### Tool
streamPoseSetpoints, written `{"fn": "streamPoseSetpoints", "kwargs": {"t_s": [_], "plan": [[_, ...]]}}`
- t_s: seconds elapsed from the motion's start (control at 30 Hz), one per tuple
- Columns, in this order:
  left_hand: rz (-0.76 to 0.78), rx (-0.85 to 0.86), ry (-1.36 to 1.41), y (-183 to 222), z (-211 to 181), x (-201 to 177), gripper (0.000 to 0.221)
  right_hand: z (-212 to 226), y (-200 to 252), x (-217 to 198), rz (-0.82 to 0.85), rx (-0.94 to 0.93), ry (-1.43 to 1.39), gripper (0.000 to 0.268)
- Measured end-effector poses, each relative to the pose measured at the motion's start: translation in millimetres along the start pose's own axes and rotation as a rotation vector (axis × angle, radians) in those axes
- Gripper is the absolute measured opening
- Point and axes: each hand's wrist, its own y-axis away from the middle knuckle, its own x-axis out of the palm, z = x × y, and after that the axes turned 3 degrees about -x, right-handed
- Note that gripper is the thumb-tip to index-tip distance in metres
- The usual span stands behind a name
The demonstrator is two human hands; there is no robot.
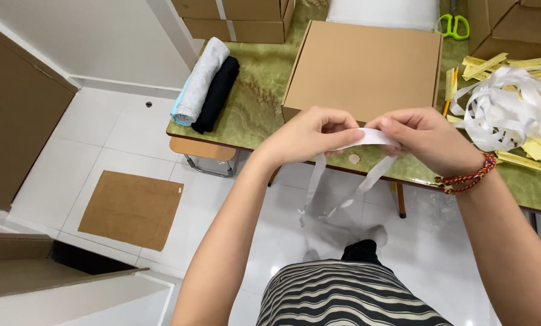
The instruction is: The person writes on a yellow label and places it on a brown box tied with a white ribbon, then stacks the box. They open a clear plastic bag, place a rolled black fabric inside, seal it, and put it into a brown box. They close the box and begin to wrap a white ribbon around it.
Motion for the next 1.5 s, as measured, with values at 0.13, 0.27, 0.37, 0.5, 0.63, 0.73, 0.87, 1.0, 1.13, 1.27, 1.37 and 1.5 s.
{"fn": "streamPoseSetpoints", "kwargs": {"t_s": [0.13, 0.27, 0.37, 0.5, 0.63, 0.73, 0.87, 1.0, 1.13, 1.27, 1.37, 1.5], "plan": [[-0.043, 0.008, -0.016, -7, 4, -2, 0.027, 2, -10, 1, 0.034, -0.031, -0.010, 0.038], [-0.109, -0.100, -0.052, -5, 14, -19, 0.024, -16, -19, -27, 0.013, 0.088, 0.069, 0.031], [-0.152, -0.182, -0.048, -9, 24, -34, 0.024, -24, -21, -51, -0.027, 0.150, 0.140, 0.032], [-0.186, -0.254, -0.029, -29, 42, -51, 0.023, -52, -24, -94, -0.105, 0.211, 0.240, 0.038], [-0.166, -0.253, -0.043, -59, 56, -69, 0.023, -73, -29, -134, -0.156, 0.339, 0.226, 0.029], [-0.136, -0.290, -0.043, -88, 58, -82, 0.028, -92, -40, -161, -0.071, 0.352, 0.128, 0.025], [-0.082, -0.321, -0.149, -134, 76, -108, 0.024, -129, -63, -189, -0.107, 0.386, 0.026, 0.030], [-0.038, -0.401, -0.164, -170, 93, -134, 0.030, -168, -85, -214, -0.120, 0.414, -0.003, 0.037], [-0.029, -0.465, -0.154, -193, 108, -147, 0.026, -190, -95, -212, -0.097, 0.383, -0.187, 0.025], [-0.025, -0.395, -0.158, -209, 138, -165, 0.029, -194, -103, -204, -0.038, 0.415, -0.362, 0.035], [-0.012, -0.410, -0.142, -208, 146, -173, 0.030, -193, -98, -194, -0.070, 0.490, -0.429, 0.048], [0.014, -0.420, -0.148, -198, 139, -179, 0.033, -152, -82, -165, -0.089, 0.512, -0.100, 0.037]]}}
